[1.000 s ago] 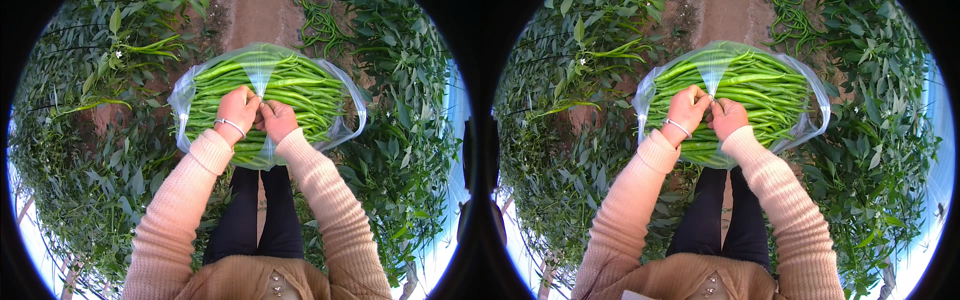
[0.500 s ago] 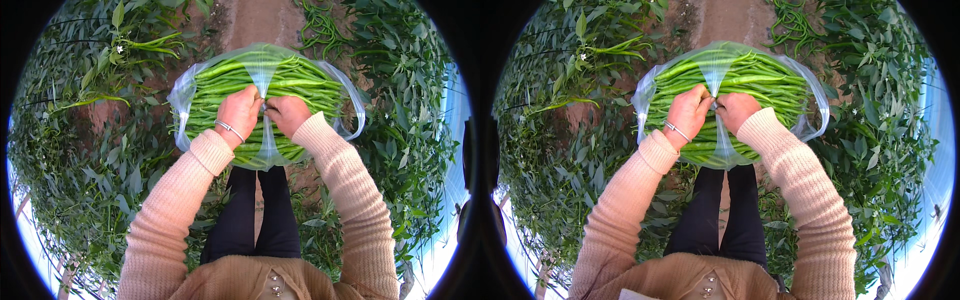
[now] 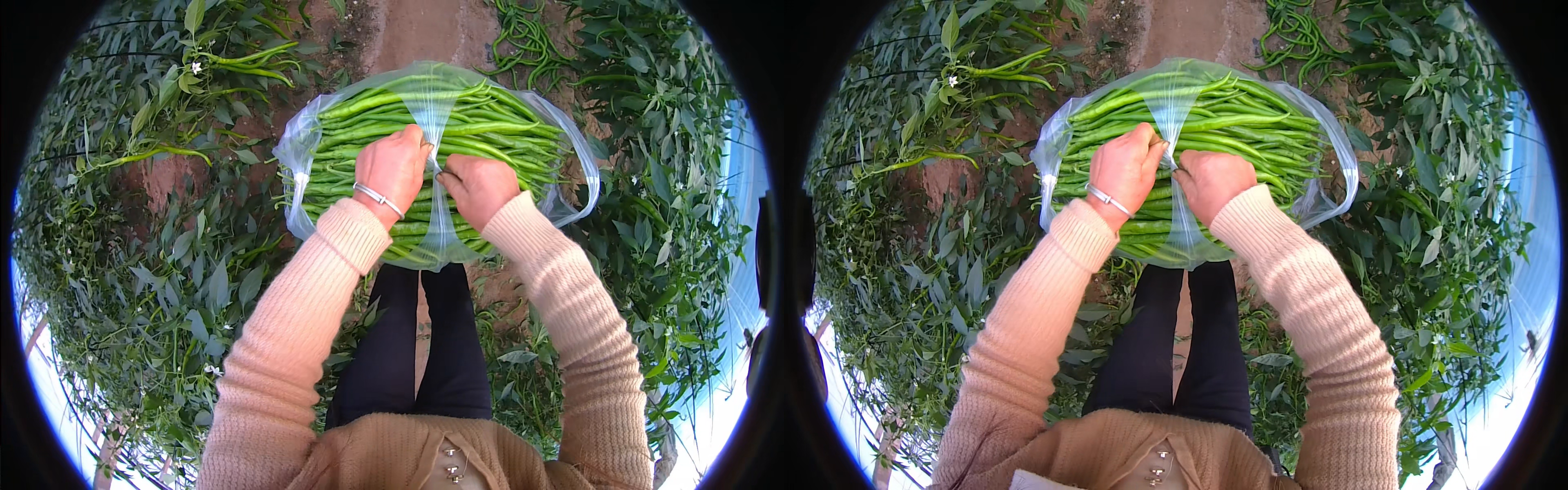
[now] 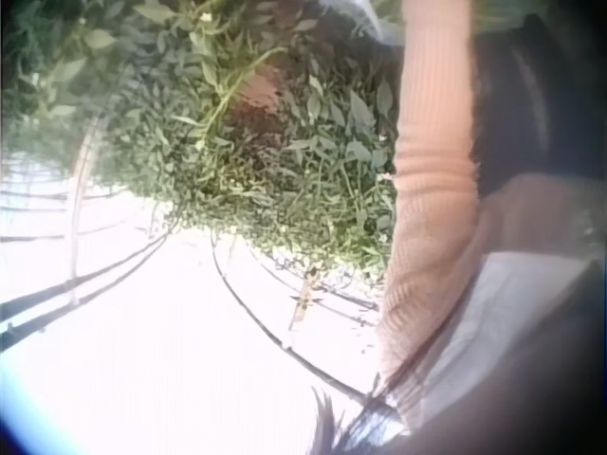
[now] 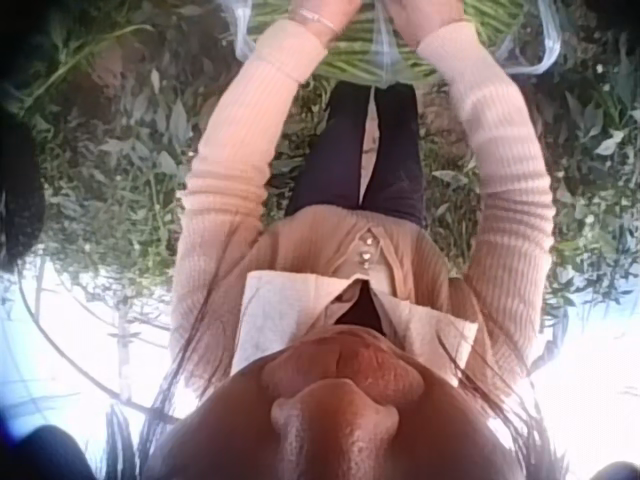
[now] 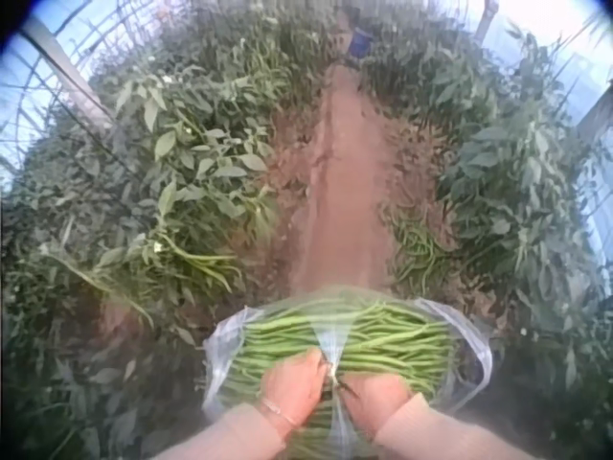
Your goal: The person places green chili peppers into a clear plastic bag, arranges them, and ties the bag closed. The person then picks up the bag and walks through the field.
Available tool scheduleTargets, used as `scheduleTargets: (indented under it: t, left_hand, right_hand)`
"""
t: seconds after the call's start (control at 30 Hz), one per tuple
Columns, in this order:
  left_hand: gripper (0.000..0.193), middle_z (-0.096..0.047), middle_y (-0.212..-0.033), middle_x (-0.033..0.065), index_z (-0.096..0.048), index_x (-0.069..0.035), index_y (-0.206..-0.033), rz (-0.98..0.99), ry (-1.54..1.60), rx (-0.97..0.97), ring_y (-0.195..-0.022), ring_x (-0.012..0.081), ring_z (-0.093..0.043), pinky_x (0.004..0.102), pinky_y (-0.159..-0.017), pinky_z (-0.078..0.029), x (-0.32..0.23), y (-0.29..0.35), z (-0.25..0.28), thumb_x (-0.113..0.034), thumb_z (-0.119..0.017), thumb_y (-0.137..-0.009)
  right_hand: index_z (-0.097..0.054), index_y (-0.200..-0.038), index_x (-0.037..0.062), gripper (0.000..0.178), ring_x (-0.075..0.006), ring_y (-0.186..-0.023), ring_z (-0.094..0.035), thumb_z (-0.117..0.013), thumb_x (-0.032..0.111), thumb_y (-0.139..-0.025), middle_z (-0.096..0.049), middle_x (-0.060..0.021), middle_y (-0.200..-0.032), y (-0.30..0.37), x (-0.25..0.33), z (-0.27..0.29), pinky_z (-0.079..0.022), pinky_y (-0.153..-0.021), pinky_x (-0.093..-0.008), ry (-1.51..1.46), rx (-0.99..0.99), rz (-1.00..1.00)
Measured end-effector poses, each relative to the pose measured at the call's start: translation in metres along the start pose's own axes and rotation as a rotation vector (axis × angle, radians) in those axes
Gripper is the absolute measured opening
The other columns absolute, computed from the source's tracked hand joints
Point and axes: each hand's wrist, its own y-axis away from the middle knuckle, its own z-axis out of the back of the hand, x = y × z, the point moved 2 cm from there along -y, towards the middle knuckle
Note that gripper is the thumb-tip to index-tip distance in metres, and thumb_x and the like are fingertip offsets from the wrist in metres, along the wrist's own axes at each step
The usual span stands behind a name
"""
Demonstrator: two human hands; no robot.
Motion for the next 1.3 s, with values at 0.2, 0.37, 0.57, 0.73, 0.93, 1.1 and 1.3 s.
scheduleTargets:
  t: [0.2, 0.37, 0.57, 0.73, 0.93, 1.1, 1.3]
  left_hand:
    - [0.018, -0.062, -0.072, 0.015, -0.054, -0.005, -0.08, -0.113, 0.023, -0.043, -0.066, 0.0359, -0.061, 0.0428, -0.056, -0.047, -0.003, -0.006, 0.015, -0.016, -0.067, -0.085]
    - [0.021, -0.062, -0.072, 0.0154, -0.054, -0.004, -0.08, 0.015, 0.008, -0.04, -0.065, 0.0362, -0.061, 0.0435, -0.056, -0.047, 0.016, -0.003, -0.014, -0.018, -0.068, -0.085]
    - [0.019, -0.055, -0.081, 0.0136, -0.052, 0.0, -0.086, 0.058, 0.28, -0.148, -0.072, 0.027, -0.054, 0.0345, -0.064, -0.045, -0.003, 0.016, 0.0, -0.007, -0.07, -0.082]
    - [0.014, -0.051, -0.074, -0.0007, -0.049, -0.007, -0.094, 0.527, 1.439, -0.113, -0.052, 0.0048, -0.039, 0.0206, -0.047, -0.035, -0.005, 0.019, -0.045, -0.019, -0.052, -0.1]
    - [0.019, -0.052, -0.075, 0.0065, -0.042, -0.006, -0.096, 0.731, 1.653, 0.076, -0.042, 0.0079, -0.04, 0.0226, -0.034, -0.036, -0.003, 0.004, -0.042, -0.023, -0.049, -0.101]
    - [0.013, -0.059, -0.079, 0.0074, -0.043, -0.002, -0.095, 0.345, 0.956, 0.265, -0.053, 0.0128, -0.059, 0.0272, -0.05, -0.05, 0.001, -0.013, -0.022, -0.013, -0.05, -0.097]
    - [0.024, -0.065, -0.079, 0.0179, -0.052, -0.005, -0.098, -0.204, 0.391, 0.438, -0.071, 0.0385, -0.063, 0.0465, -0.064, -0.049, -0.009, -0.039, -0.009, -0.026, -0.058, -0.09]
  right_hand:
    - [-0.061, -0.077, 0.0032, 0.02, -0.0371, -0.062, -0.058, -0.067, 0.02, -0.085, -0.059, -0.0169, -0.067, -0.006, 0.004, 0.018, -0.046, -0.057, -0.0427, -0.128, -0.053, -0.003]
    - [-0.057, -0.075, 0.0033, 0.02, -0.0396, -0.066, -0.058, -0.065, 0.019, -0.085, -0.06, -0.018, -0.069, 0.008, -0.014, -0.015, -0.046, -0.06, -0.0447, -0.027, -0.065, -0.1]
    - [-0.066, -0.086, 0.0019, 0.022, -0.0233, -0.056, -0.056, -0.065, 0.024, -0.088, -0.059, -0.0109, -0.065, 0.018, -0.014, -0.012, -0.045, -0.055, -0.0362, -0.398, -0.141, -0.245]
    - [-0.066, -0.101, -0.0002, 0.029, -0.0084, -0.053, -0.046, -0.062, 0.028, -0.094, -0.056, 0.0008, -0.066, 0.016, 0.0, -0.051, -0.038, -0.052, -0.0213, -1.273, -0.373, -0.573]
    - [-0.058, -0.104, 0.0019, 0.025, -0.0059, -0.059, -0.047, -0.053, 0.027, -0.1, -0.055, 0.002, -0.072, 0.01, -0.008, -0.071, -0.037, -0.048, -0.0196, -2.108, -0.41, -0.481]
    - [-0.056, -0.098, 0.0084, 0.022, -0.0055, -0.047, -0.034, -0.05, 0.03, -0.101, -0.049, 0.0061, -0.064, 0.002, -0.007, -0.071, -0.026, -0.041, -0.0195, -2.187, -0.33, -0.605]
    - [-0.056, -0.095, 0.0071, 0.021, -0.0025, -0.044, -0.028, -0.049, 0.026, -0.102, -0.041, 0.0067, -0.059, 0.012, -0.013, -0.032, -0.021, -0.038, -0.02, -1.54, -0.43, -0.621]
